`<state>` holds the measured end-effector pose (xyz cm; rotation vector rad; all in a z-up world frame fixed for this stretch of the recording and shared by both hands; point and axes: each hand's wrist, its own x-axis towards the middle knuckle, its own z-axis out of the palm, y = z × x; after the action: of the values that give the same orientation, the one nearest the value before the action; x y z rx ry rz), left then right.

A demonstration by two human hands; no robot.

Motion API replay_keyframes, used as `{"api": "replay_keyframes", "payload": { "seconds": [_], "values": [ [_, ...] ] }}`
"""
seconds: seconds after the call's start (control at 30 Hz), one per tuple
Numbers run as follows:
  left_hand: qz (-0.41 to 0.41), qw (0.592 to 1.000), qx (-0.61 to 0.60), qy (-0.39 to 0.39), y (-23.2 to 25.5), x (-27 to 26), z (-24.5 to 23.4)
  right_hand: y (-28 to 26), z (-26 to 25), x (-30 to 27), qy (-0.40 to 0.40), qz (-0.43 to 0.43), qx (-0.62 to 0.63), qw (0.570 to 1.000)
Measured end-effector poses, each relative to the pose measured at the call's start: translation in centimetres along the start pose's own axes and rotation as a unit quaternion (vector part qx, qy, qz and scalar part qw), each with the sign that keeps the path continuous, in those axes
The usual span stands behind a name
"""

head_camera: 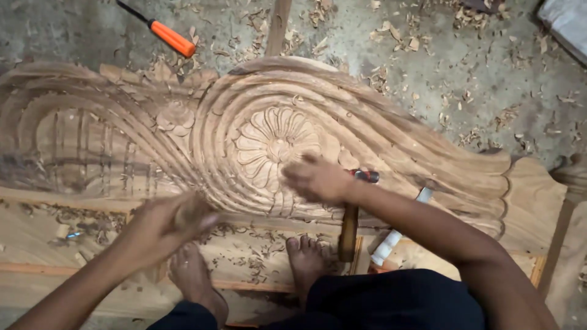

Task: The person carves intricate floral and curved patterns into a large wooden panel using chisels and a hammer.

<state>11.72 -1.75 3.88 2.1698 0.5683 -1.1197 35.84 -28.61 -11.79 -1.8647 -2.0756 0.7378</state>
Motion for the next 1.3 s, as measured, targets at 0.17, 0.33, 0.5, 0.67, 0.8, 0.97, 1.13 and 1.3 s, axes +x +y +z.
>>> {"api": "replay_keyframes", "payload": {
  "seconds": [0.17,0.33,0.5,0.67,0.8,0.97,1.13,1.3],
  "values": [
    [0.258,0.723,-0.598,0.229,4.3,11.6,2.9,-2.5,-0.6,-4.1,-0.071,-0.038,-0.004,0.997],
    [0.285,0.485,-0.772,0.294,6.0,21.8,4.9,-2.3,0.0,-9.4,0.026,0.213,0.112,0.97],
    [0.256,0.419,-0.777,0.394,4.8,24.2,1.9,-3.7,4.4,-12.0,0.091,0.449,0.105,0.883],
    [0.257,0.419,-0.785,0.378,5.5,24.1,1.1,-5.0,4.9,-11.7,0.16,0.554,0.155,0.802],
    [0.275,0.411,-0.791,0.36,6.1,24.7,1.1,-2.4,9.7,-14.8,0.232,0.518,0.263,0.78],
    [0.276,0.419,-0.795,0.342,6.3,23.8,1.7,-4.0,6.2,-13.3,0.236,0.566,0.48,0.627],
    [0.263,0.404,-0.812,0.328,7.3,22.5,2.5,-2.3,5.6,-14.3,0.262,0.485,0.424,0.719],
    [0.252,0.408,-0.81,0.337,7.9,23.1,3.6,-2.5,0.1,-11.2,0.258,0.385,0.319,0.827]
  ]
}}
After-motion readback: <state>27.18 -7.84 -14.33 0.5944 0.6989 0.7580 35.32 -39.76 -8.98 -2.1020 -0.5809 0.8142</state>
